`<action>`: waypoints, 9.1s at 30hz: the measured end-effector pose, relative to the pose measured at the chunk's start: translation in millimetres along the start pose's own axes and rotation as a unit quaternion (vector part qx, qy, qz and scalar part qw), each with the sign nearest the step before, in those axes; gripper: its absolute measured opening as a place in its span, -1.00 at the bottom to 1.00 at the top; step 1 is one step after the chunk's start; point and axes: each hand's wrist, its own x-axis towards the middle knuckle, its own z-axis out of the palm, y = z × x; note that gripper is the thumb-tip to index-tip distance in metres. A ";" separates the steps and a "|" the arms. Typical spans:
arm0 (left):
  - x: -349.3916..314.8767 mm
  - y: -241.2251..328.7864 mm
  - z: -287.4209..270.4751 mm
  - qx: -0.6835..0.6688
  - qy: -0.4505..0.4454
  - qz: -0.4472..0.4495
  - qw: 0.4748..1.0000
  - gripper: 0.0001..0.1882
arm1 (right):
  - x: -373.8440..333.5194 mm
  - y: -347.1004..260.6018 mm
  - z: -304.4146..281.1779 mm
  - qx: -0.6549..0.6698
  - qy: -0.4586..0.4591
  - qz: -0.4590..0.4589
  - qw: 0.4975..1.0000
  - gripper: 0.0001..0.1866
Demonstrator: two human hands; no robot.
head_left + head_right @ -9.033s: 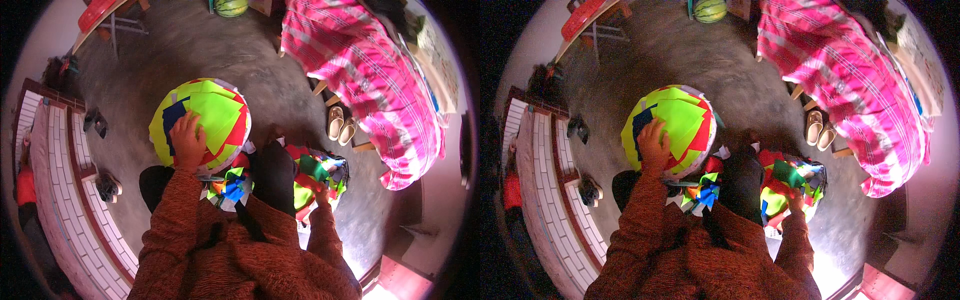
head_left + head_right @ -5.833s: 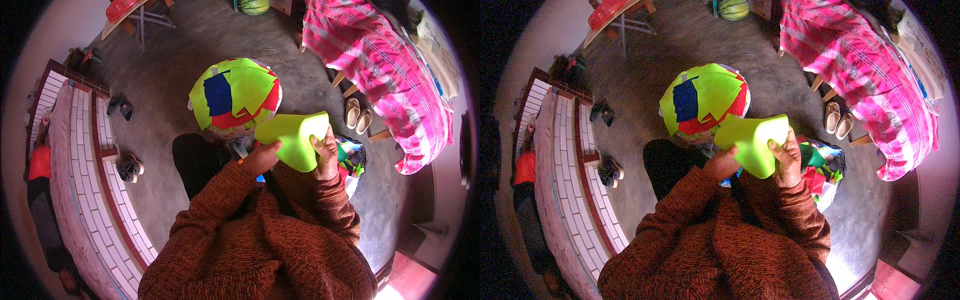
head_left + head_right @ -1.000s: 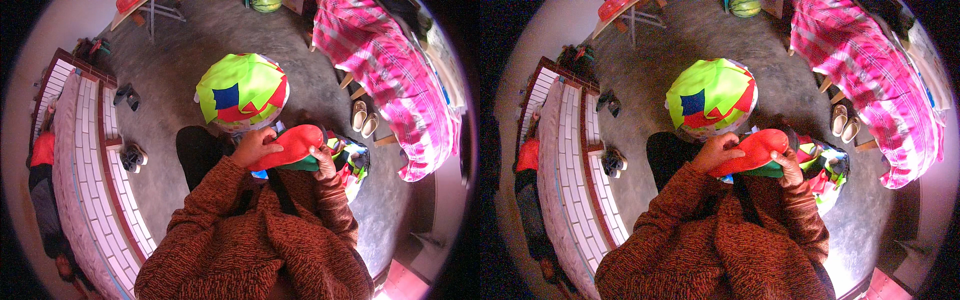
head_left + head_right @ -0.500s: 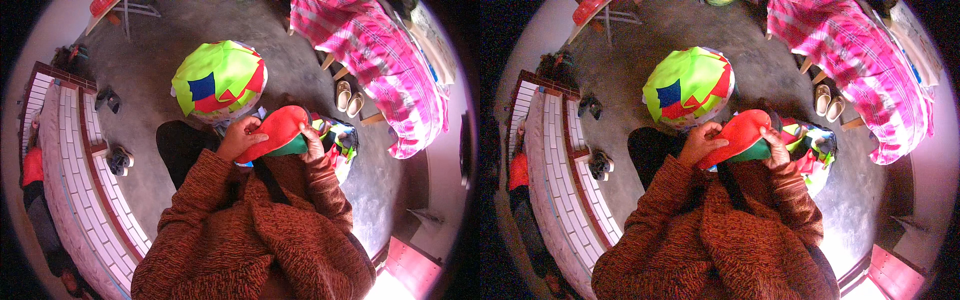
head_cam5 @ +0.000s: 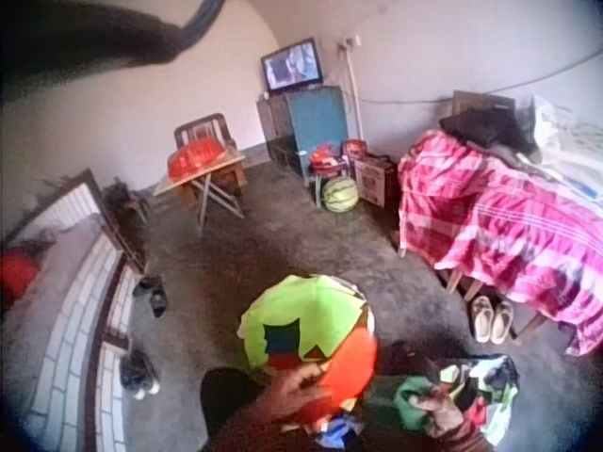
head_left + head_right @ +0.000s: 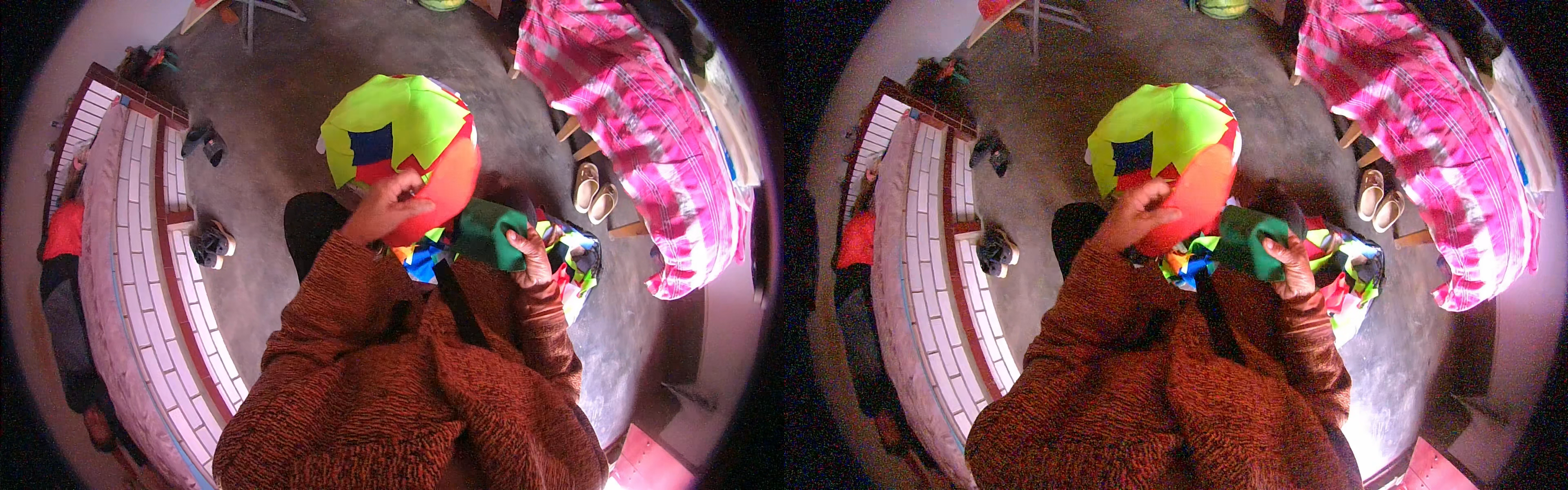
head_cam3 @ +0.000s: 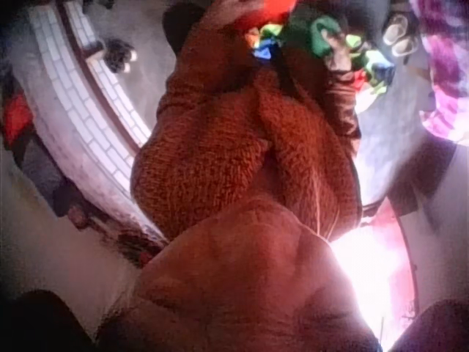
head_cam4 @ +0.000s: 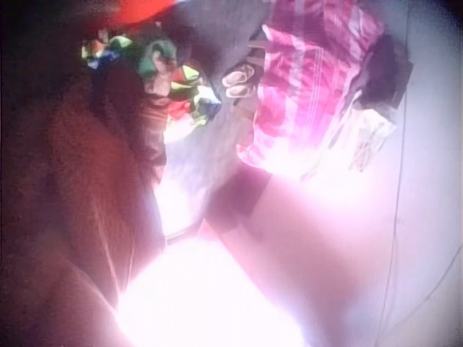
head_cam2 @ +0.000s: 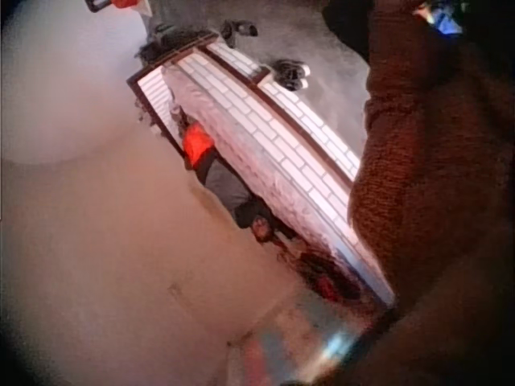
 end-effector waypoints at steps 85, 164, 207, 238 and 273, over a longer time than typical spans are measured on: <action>58.8 -76.5 -23.7 0.605 0.155 0.117 0.772 -0.51 | -100.4 -43.7 -213.3 -0.298 0.373 -0.096 0.874 -0.70; 55.4 -74.9 -18.3 0.630 0.167 0.095 0.752 -0.50 | -71.4 -72.5 -213.2 -0.114 0.263 -0.248 0.925 -0.72; 28.1 12.0 -78.1 -0.390 0.153 -0.057 0.906 -0.56 | 129.6 -130.7 89.1 -0.034 0.016 -0.094 0.995 -0.74; 71.9 -61.5 -101.3 0.481 0.254 0.121 0.830 -0.53 | 52.4 -140.3 -125.4 -0.299 0.244 -0.152 0.910 -0.69; 89.1 -70.5 -58.0 0.557 0.086 0.035 0.825 -0.52 | -11.9 98.5 -251.5 -0.803 0.320 0.117 0.489 0.00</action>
